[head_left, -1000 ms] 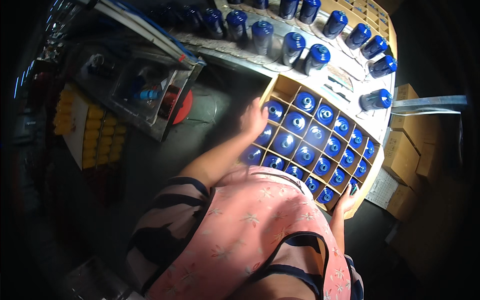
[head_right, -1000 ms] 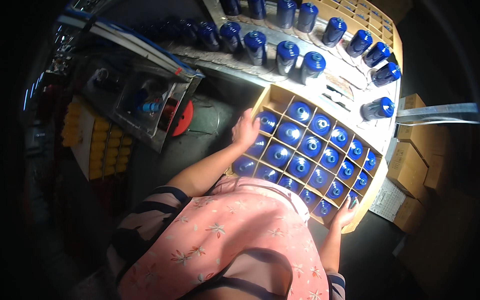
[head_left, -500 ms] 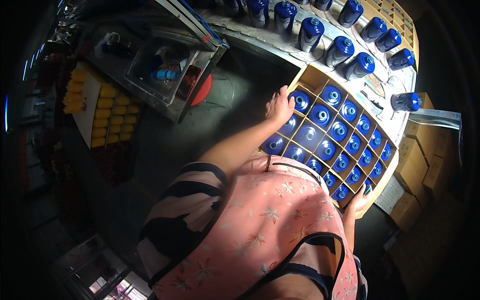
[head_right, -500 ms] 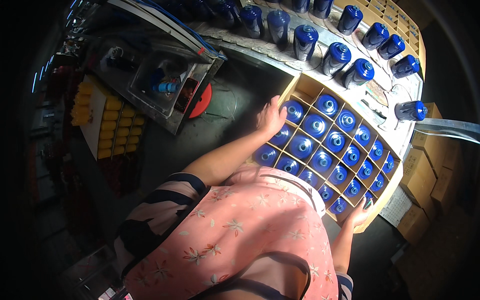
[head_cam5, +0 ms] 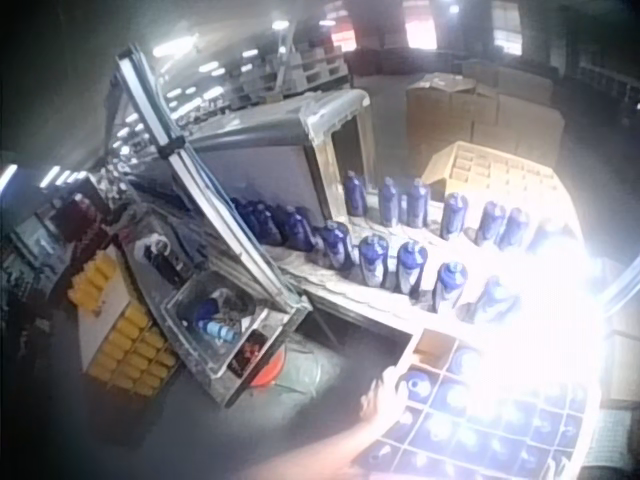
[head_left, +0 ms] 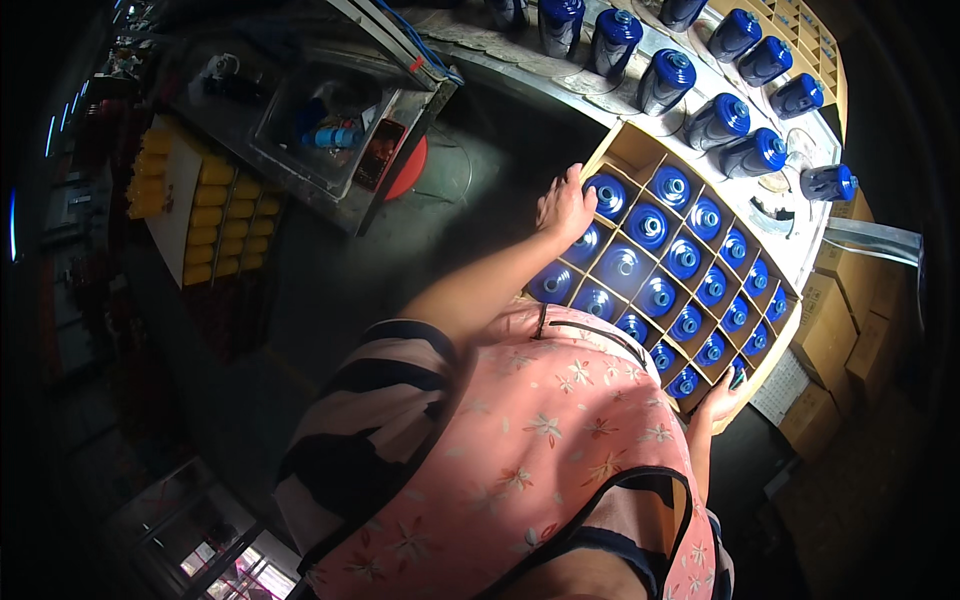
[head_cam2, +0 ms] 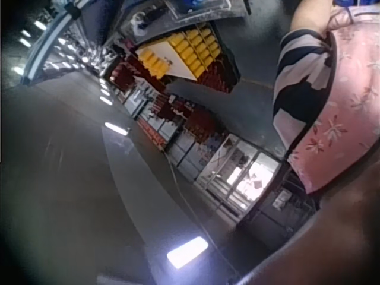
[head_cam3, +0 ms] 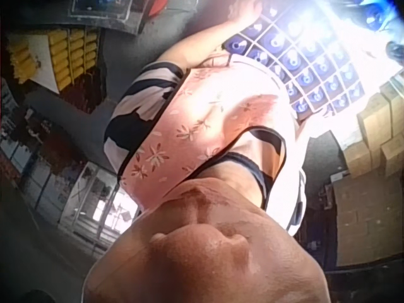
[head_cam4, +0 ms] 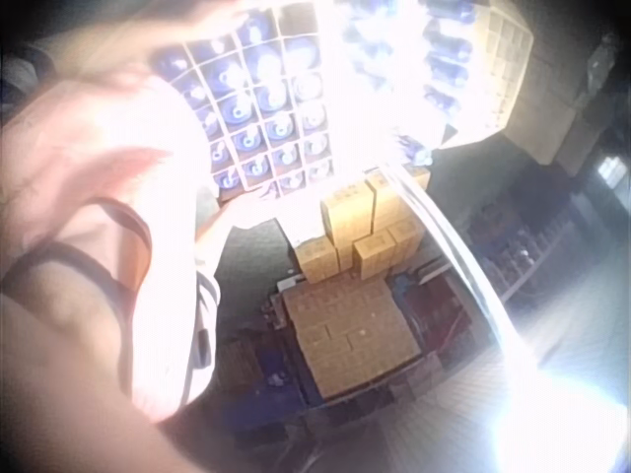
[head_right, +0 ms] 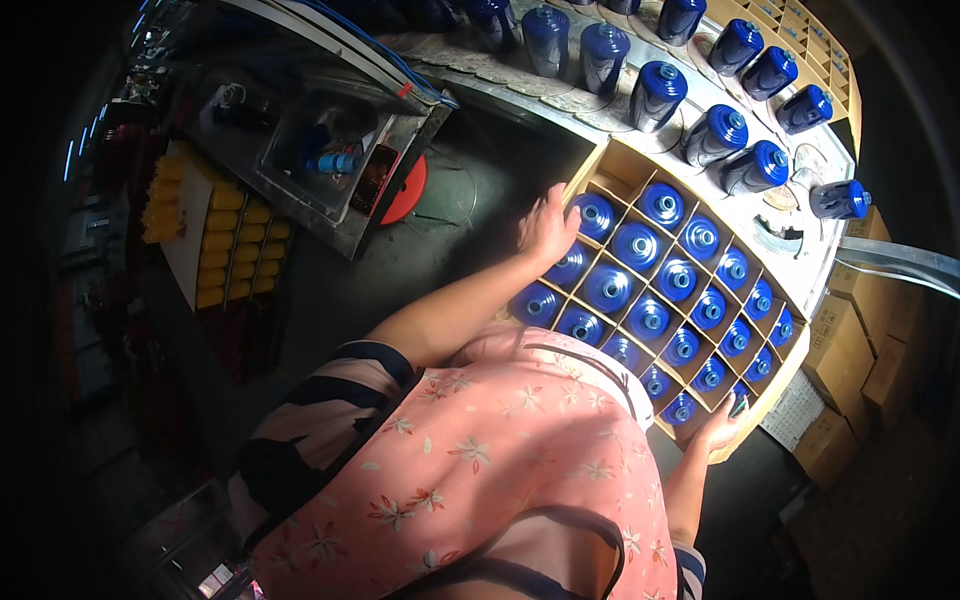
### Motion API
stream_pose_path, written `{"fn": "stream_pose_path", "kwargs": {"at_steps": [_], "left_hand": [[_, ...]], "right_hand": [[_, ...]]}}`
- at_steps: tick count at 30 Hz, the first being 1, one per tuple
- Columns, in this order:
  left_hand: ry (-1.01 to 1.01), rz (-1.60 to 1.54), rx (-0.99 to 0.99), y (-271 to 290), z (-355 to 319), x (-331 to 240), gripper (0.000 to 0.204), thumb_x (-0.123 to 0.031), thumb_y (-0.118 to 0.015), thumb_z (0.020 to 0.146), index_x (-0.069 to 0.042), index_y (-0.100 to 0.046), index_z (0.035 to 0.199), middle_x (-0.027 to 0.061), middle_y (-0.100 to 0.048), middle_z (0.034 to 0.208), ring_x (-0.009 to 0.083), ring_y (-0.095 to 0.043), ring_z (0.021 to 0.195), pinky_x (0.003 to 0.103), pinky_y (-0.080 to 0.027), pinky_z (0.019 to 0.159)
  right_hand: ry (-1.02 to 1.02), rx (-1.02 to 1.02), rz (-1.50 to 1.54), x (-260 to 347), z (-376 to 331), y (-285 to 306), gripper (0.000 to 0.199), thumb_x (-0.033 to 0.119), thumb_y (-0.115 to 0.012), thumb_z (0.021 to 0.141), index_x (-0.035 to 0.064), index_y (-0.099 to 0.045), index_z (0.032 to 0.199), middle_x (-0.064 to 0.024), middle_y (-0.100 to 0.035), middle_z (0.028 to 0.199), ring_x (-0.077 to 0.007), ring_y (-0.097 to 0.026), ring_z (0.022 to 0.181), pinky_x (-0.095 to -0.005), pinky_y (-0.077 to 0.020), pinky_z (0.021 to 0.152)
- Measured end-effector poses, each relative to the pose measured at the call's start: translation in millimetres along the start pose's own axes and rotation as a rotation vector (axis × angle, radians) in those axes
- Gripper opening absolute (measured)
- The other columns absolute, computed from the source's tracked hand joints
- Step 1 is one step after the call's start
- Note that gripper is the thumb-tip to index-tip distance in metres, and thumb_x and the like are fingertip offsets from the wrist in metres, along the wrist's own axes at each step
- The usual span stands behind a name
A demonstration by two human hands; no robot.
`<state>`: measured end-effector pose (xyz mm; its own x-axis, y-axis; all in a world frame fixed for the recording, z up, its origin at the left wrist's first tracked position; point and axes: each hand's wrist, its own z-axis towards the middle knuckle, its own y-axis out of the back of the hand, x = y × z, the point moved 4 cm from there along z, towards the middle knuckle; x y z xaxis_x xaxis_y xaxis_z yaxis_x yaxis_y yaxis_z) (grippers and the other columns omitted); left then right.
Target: The person picks up a cardboard box and places it on a conveyor belt. They then open the box and begin placing blue cans from the conveyor belt into the box one by one until the box is full.
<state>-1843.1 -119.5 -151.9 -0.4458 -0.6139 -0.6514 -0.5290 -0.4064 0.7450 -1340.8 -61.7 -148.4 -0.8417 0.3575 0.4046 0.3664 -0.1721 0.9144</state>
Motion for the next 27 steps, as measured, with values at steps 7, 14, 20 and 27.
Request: {"fn": "stream_pose_path", "kwargs": {"at_steps": [7, 14, 20, 27], "left_hand": [[0.018, -0.005, 0.009, 1.6, -2.7, -0.6, 0.05, -0.032, -0.056, 0.09, -0.009, -0.043, 0.133, 0.0226, -0.061, 0.118, 0.0401, -0.055, 0.113, 0.052, -0.043, 0.094], [0.012, -0.022, 0.02, 2.9, 1.4, -2.9, 0.05, -0.031, -0.056, 0.09, -0.009, -0.043, 0.133, 0.0229, -0.061, 0.116, 0.0403, -0.056, 0.111, 0.051, -0.044, 0.092], [0.017, -0.006, 0.016, 2.5, 1.8, -1.1, 0.05, -0.031, -0.057, 0.09, -0.008, -0.044, 0.132, 0.0226, -0.061, 0.116, 0.0401, -0.057, 0.11, 0.051, -0.044, 0.092], [0.007, 0.001, 0.008, 0.6, 1.8, -0.6, 0.05, -0.031, -0.057, 0.09, -0.009, -0.044, 0.132, 0.0218, -0.061, 0.117, 0.0395, -0.056, 0.111, 0.051, -0.045, 0.092]], "right_hand": [[0.001, -0.005, -0.02, -1.2, -0.1, -0.6, 0.037, 0.037, -0.065, 0.091, 0.0123, -0.064, 0.12, -0.0079, -0.069, 0.112, -0.0298, -0.064, 0.098, -0.0388, -0.0475, 0.085], [-0.016, 0.002, -0.004, -3.9, 4.6, -2.3, 0.039, 0.038, -0.064, 0.092, 0.0139, -0.064, 0.122, -0.0084, -0.068, 0.115, -0.0299, -0.064, 0.102, -0.0379, -0.0478, 0.089], [-0.009, 0.005, -0.01, -9.8, 7.5, -5.4, 0.04, 0.039, -0.064, 0.092, 0.0149, -0.064, 0.123, -0.0086, -0.068, 0.116, -0.0294, -0.064, 0.105, -0.0376, -0.0474, 0.09], [-0.032, 0.018, -0.021, -14.4, 9.8, -7.8, 0.041, 0.041, -0.064, 0.091, 0.016, -0.064, 0.123, -0.0081, -0.068, 0.116, -0.0293, -0.064, 0.103, -0.0376, -0.048, 0.089]]}}
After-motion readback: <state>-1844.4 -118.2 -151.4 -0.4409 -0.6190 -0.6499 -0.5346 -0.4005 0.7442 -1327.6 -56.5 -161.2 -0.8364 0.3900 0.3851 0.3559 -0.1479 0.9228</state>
